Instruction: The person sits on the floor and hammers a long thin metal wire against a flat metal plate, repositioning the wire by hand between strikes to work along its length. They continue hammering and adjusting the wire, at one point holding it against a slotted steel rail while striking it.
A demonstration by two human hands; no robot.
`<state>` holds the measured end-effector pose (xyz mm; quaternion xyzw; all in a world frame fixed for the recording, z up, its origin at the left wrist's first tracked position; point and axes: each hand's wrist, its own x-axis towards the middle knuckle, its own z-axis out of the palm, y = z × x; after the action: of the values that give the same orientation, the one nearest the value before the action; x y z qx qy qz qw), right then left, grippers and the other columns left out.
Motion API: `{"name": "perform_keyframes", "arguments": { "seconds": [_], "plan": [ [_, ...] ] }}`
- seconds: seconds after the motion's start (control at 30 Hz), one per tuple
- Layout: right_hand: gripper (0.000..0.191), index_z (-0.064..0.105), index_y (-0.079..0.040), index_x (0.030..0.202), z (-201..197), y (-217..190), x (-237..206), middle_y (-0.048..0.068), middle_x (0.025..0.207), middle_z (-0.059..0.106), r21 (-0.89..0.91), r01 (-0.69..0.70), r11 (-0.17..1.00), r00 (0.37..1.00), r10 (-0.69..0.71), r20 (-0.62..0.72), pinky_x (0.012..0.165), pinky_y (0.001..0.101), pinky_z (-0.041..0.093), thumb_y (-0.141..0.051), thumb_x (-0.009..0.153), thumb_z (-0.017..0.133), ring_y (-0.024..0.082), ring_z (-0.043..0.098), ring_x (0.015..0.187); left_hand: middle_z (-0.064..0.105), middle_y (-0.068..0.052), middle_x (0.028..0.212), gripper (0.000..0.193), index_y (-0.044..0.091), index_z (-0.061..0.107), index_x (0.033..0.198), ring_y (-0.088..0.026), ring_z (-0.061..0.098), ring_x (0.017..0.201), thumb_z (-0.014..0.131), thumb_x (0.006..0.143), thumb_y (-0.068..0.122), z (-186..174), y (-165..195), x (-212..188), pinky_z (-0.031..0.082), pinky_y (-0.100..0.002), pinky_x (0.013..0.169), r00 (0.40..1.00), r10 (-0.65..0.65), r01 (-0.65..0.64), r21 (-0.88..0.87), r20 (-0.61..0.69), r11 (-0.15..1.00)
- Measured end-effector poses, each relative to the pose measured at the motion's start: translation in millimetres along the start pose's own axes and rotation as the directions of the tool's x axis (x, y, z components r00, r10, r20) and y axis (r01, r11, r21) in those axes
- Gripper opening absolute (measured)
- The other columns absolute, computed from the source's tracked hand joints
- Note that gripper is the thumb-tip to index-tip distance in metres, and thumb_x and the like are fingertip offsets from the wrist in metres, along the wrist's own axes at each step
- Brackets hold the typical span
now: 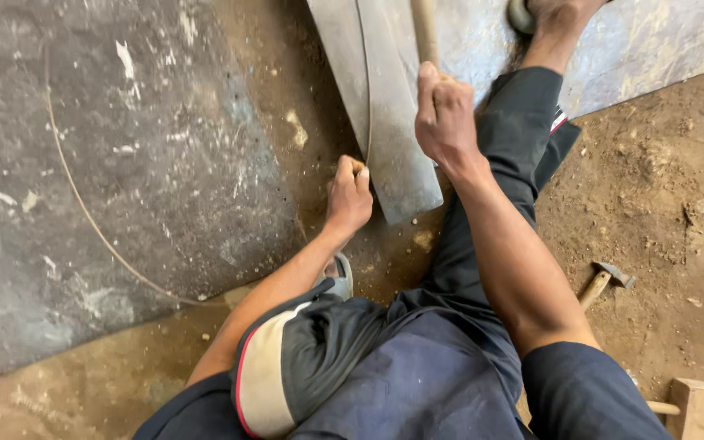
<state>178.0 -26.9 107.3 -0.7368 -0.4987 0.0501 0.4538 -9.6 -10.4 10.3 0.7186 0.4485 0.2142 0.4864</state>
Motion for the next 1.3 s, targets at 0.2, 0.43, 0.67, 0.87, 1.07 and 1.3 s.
{"name": "perform_keyframes", "arguments": {
  "seconds": [0.2,0.43,0.67,0.87,1.07,1.3],
  "plan": [
    [0.054,0.052,0.005,0.067,-3.3,-0.5,-25.9,0.031,0.065,0.049,-0.208,-0.107,0.972,0.978,0.140,0.156,0.054,0.0505,0.038,-0.021,0.114,0.052,0.048,0.052,0.058,0.068,-0.020,0.091,0.013,0.004,0.052,0.102,-0.043,0.068,0.088,0.057,0.101,0.016,1.4,2.9,6.3,0.050,-0.052,0.078,1.000,-0.024,0.024,-0.024,0.003,0.999],
    [0.054,0.054,0.005,0.069,-6.1,0.8,-52.7,0.030,0.068,0.053,-0.165,-0.089,0.982,0.976,0.120,0.184,0.059,0.0526,0.040,-0.023,0.114,0.045,0.049,0.055,0.062,0.067,-0.020,0.093,0.016,0.004,0.049,0.104,-0.044,0.066,0.091,0.058,0.100,0.017,2.9,1.7,11.4,0.050,-0.053,0.079,0.999,-0.044,0.043,-0.050,-0.011,0.998],
    [0.051,0.054,0.005,0.072,-9.9,-3.0,-69.3,0.027,0.066,0.049,-0.174,-0.211,0.962,0.947,0.245,0.205,0.059,0.0480,0.040,-0.024,0.114,0.049,0.044,0.050,0.058,0.064,-0.023,0.107,0.024,0.005,0.045,0.116,-0.047,0.064,0.098,0.058,0.100,0.016,3.1,4.5,18.1,0.049,-0.054,0.084,0.999,-0.021,0.019,-0.054,-0.033,0.998],
    [0.043,0.048,0.006,0.077,-15.8,-9.7,-84.9,0.022,0.067,0.046,0.027,-0.156,0.987,0.982,0.152,0.109,0.056,0.0447,0.038,-0.018,0.113,0.046,0.036,0.046,0.054,0.066,-0.024,0.114,0.028,0.005,0.046,0.124,-0.047,0.066,0.106,0.057,0.101,0.017,1.8,9.0,24.2,0.051,-0.052,0.090,0.998,-0.067,0.067,-0.062,-0.007,0.996],
    [0.049,0.049,0.005,0.070,-20.9,-9.4,-93.4,0.018,0.062,0.047,-0.049,-0.275,0.960,0.949,0.280,0.145,0.054,0.0437,0.037,-0.017,0.114,0.050,0.031,0.046,0.051,0.067,-0.025,0.113,0.028,0.005,0.045,0.124,-0.048,0.067,0.105,0.056,0.101,0.017,3.0,12.8,26.4,0.051,-0.052,0.089,1.000,0.003,-0.005,-0.070,-0.025,0.998],
    [0.053,0.051,0.005,0.067,-24.4,-14.6,-101.2,0.021,0.066,0.051,-0.149,-0.121,0.981,0.954,0.157,0.257,0.056,0.0466,0.039,-0.019,0.115,0.052,0.037,0.052,0.056,0.067,-0.025,0.113,0.029,0.005,0.045,0.124,-0.048,0.067,0.103,0.057,0.101,0.018,3.9,13.4,29.0,0.050,-0.054,0.087,0.998,-0.055,0.056,-0.038,0.011,0.998]
  ]
}}
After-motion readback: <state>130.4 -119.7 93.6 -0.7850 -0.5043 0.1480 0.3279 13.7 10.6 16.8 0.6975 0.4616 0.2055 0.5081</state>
